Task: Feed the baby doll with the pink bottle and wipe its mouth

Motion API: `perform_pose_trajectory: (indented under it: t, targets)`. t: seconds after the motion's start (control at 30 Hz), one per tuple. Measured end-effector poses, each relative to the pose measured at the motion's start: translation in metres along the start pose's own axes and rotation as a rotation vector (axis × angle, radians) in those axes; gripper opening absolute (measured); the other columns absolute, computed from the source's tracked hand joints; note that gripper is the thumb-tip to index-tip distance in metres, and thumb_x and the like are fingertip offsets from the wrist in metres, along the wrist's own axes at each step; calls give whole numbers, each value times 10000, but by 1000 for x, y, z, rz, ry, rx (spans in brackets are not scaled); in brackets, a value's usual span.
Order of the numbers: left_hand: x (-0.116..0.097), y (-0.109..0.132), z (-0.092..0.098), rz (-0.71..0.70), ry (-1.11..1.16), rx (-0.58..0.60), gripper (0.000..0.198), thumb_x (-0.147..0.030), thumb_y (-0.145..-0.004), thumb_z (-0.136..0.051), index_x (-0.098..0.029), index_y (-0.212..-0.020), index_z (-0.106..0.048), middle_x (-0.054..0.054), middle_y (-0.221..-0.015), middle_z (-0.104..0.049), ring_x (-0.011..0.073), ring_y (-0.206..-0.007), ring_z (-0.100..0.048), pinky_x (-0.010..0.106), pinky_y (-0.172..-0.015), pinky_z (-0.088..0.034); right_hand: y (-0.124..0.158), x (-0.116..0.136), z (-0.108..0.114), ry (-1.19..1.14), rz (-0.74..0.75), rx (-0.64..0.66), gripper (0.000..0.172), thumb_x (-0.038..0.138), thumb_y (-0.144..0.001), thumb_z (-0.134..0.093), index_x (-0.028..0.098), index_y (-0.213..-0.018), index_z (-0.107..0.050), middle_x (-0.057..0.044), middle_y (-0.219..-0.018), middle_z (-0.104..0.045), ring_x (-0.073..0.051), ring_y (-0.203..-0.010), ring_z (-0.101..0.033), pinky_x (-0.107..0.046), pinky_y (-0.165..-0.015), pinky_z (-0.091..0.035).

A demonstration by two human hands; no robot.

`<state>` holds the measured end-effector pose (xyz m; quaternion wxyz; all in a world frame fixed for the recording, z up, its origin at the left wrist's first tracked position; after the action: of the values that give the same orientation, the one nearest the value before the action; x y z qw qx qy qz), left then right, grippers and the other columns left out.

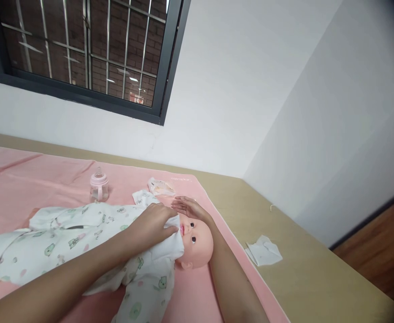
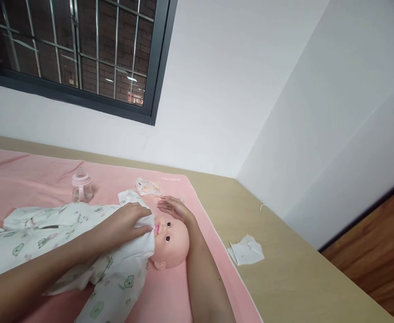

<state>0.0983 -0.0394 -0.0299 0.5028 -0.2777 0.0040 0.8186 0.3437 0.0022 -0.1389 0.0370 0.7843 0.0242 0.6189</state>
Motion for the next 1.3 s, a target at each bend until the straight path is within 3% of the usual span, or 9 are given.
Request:
perform_pose_trajectory:
  t: [0.23,0.5,1.03,1.3]
  targets:
    - [1,-4,-3,-31,-40,-24,181,-156,-798,-480,-186,-639,-398,10,-713,-580,188,-720,-512,278,-672,-327,-3,-2,4,-29,1,9,399,386,-738,-749,149,-1035,-628,-99,-970,-720,-220,-1018,-673,-395,-1034,-437]
    - [-4,-1,-1,-25,-50,9,135,-125,-836,-487,-188,-742,-561,26,-818,-648,209,-812,-561,298,-736,-363,-5,-4,6,-12,3,4,358,382,-767,-714,160,-1035,-630,-98,-975,-720,-215,-1021,-675,-389,-1032,-439]
    - [-6,-3,6,-22,-11,-16,186,-87,-823,-454,-184,-745,-593,35,-823,-652,213,-828,-557,292,-736,-360,-2,-1,3,-4,10,-31,338,377,-745,-731,173,-1001,-647,-80,-955,-723,-215,-1012,-674,-392,-1024,-449]
    - [-7,1,6,-120,226,74,199,-100,-741,-414,-184,-561,-437,-15,-654,-543,152,-705,-512,245,-647,-317,-5,-3,5,-22,14,5,350,362,-740,-734,161,-1011,-638,-98,-942,-721,-222,-993,-679,-412,-1029,-439]
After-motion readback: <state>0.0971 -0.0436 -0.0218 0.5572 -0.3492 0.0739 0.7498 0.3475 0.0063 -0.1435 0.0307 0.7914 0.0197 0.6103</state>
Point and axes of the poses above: each hand's wrist, its own y-axis away from the middle knuckle, its own z-axis out of the back of the hand, x = y × z, the point moved 3 cm from there along -y, towards the middle knuckle
